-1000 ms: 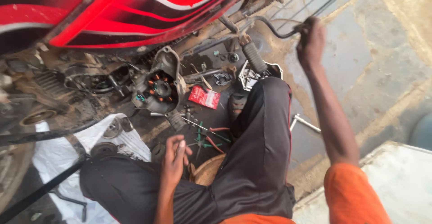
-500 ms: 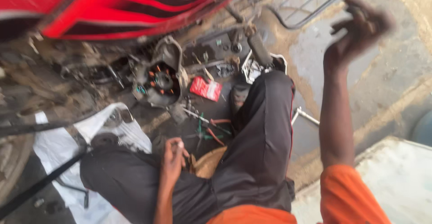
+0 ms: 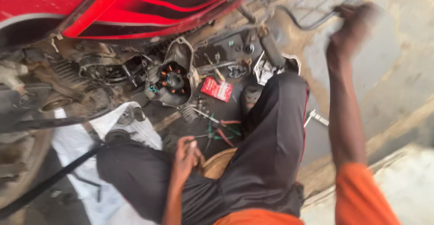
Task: The person sits on the ground beside a red motorcycle with the engine exposed. They use pliers and a screwdriver to manipulate a small metal component, repeatedly adjusting and inspecting it while surrounded by disassembled engine parts and tools.
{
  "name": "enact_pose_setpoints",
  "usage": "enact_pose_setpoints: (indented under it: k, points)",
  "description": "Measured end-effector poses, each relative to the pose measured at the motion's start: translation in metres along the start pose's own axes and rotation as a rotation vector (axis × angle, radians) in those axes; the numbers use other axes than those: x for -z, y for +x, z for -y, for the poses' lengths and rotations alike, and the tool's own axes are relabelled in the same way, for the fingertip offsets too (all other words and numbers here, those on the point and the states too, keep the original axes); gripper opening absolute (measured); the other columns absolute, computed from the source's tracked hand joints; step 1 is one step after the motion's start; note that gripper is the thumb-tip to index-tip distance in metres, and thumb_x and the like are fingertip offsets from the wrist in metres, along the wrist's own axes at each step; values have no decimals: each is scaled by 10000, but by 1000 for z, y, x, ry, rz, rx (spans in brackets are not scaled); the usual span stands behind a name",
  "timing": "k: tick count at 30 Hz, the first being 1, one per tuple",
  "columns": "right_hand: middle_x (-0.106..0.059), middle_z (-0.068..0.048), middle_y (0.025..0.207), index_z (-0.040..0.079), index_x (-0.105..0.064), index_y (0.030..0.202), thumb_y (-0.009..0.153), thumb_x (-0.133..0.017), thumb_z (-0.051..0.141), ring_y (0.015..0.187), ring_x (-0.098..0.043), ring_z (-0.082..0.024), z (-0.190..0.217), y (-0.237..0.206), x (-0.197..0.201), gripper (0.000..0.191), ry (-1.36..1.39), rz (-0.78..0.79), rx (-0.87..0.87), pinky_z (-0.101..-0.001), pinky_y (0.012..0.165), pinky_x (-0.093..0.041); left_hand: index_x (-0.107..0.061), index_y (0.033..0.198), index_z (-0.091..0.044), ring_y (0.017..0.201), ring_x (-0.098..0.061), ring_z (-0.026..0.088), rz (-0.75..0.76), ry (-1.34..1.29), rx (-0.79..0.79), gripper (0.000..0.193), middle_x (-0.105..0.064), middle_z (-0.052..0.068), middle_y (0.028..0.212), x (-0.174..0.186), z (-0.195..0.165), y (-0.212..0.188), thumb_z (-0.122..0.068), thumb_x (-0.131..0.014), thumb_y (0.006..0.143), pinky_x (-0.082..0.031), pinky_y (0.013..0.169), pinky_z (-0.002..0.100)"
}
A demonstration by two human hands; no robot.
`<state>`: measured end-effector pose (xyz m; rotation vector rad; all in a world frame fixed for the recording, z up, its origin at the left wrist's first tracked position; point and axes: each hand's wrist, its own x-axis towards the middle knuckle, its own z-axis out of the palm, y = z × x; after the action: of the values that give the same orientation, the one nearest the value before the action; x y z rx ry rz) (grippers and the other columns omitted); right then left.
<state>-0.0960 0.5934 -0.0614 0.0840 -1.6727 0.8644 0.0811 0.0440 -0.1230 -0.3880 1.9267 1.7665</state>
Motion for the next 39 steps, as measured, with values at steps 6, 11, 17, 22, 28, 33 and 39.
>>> enact_pose_setpoints:
  k: [6, 11, 17, 22, 28, 33, 39]
  points:
    - [-716, -105, 1060, 69, -638, 1166, 1098, -329, 263, 821, -617, -187, -11, -9, -17, 371, -176, 133, -267, -370, 770, -510, -524, 1276, -64, 552, -494, 63, 47, 23, -174, 265, -600, 20, 725, 1, -5, -2, -219, -538, 1061, -422, 510, 224]
    - [-711, -86, 1138, 103, -568, 1168, 1112, -522, 276, 778, -597, -155, 19, -1, -12, 187, 312, 191, -645, -313, 708, -488, -513, 1259, -69, 529, -495, 75, 5, -14, -27, 255, -616, 28, 731, 3, -7, -8, -203, -515, 1042, -409, 500, 235]
    - [-625, -57, 1112, 83, -567, 1281, 1128, -646, 229, 838, -546, -116, 65, 13, 18, 226, 1167, 109, -1189, -222, 745, -452, -532, 1243, -50, 542, -500, 66, 40, -22, -110, 248, -624, 38, 759, -2, -2, 1, -197, -531, 1044, -419, 514, 230]
    - [-583, -98, 1066, 9, -542, 1285, 1090, -615, 166, 866, -564, -117, 88, -2, 17, 260, 1406, 20, -1414, -202, 776, -490, -550, 1225, -47, 519, -496, 77, 64, 28, -96, 255, -632, 45, 745, -6, -3, 8, -212, -535, 1032, -414, 496, 240]
    - [-543, -98, 1102, -31, -519, 1288, 1094, -604, 154, 875, -548, -101, 126, -1, 20, 281, 1563, 28, -1491, -176, 718, -490, -558, 1225, -56, 514, -508, 84, 66, 104, -42, 293, -641, 47, 743, -10, -12, 10, -269, -534, 1026, -425, 500, 243]
    - [-534, -89, 1023, -27, -498, 1257, 1114, -584, 168, 790, -531, -97, 141, -4, 16, 257, 1620, -38, -1555, -175, 610, -463, -568, 1215, -55, 508, -518, 85, 77, 144, -45, 300, -644, 44, 729, -17, -21, 10, -284, -528, 1026, -431, 492, 250]
    - [-548, -13, 849, 109, -482, 1194, 1184, -520, 267, 666, -518, -91, 126, 8, 58, 163, 298, 203, -910, -232, 538, -395, -612, 1147, -30, 519, -515, 79, 74, 132, -16, 293, -645, 35, 730, -15, -19, 10, -287, -543, 1027, -428, 496, 255]
